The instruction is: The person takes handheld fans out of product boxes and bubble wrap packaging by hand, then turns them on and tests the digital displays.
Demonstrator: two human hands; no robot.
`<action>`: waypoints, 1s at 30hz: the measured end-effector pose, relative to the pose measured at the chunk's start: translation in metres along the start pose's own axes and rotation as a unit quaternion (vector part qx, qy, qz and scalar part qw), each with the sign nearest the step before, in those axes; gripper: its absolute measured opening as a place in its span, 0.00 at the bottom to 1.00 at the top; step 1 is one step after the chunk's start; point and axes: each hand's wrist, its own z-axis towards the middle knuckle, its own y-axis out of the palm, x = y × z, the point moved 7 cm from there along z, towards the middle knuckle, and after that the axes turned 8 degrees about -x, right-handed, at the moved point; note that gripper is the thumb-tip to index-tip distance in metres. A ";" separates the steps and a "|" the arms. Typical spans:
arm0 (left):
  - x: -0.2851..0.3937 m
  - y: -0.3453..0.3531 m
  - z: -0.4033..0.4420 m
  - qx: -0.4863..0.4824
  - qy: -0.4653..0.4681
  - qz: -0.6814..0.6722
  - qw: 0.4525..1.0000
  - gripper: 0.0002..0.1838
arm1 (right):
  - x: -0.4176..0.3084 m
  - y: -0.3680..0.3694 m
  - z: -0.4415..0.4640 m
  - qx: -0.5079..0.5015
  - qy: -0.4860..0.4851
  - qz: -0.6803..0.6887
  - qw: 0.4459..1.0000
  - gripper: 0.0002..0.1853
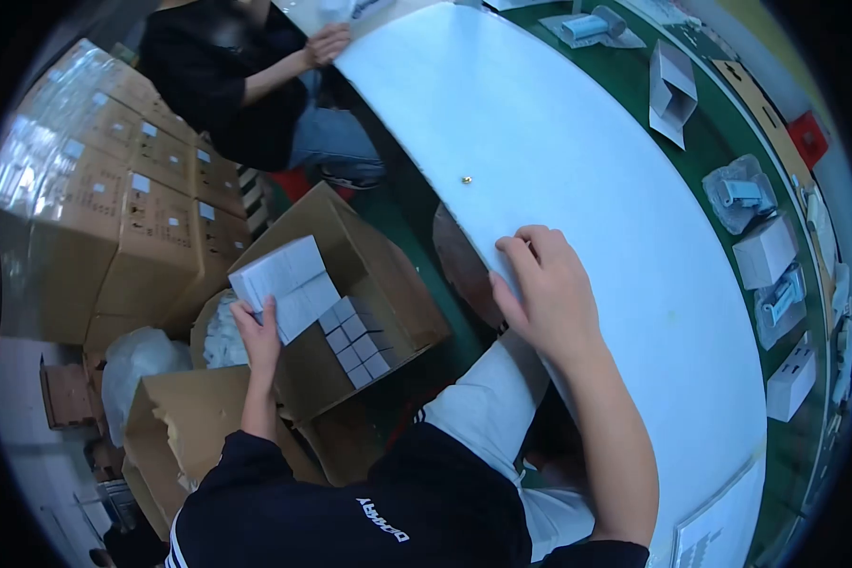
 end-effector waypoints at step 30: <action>0.633 0.245 -0.038 -0.789 0.405 -0.025 0.462 0.23 | 0.104 -0.190 -0.359 0.408 0.172 0.422 0.791 0.47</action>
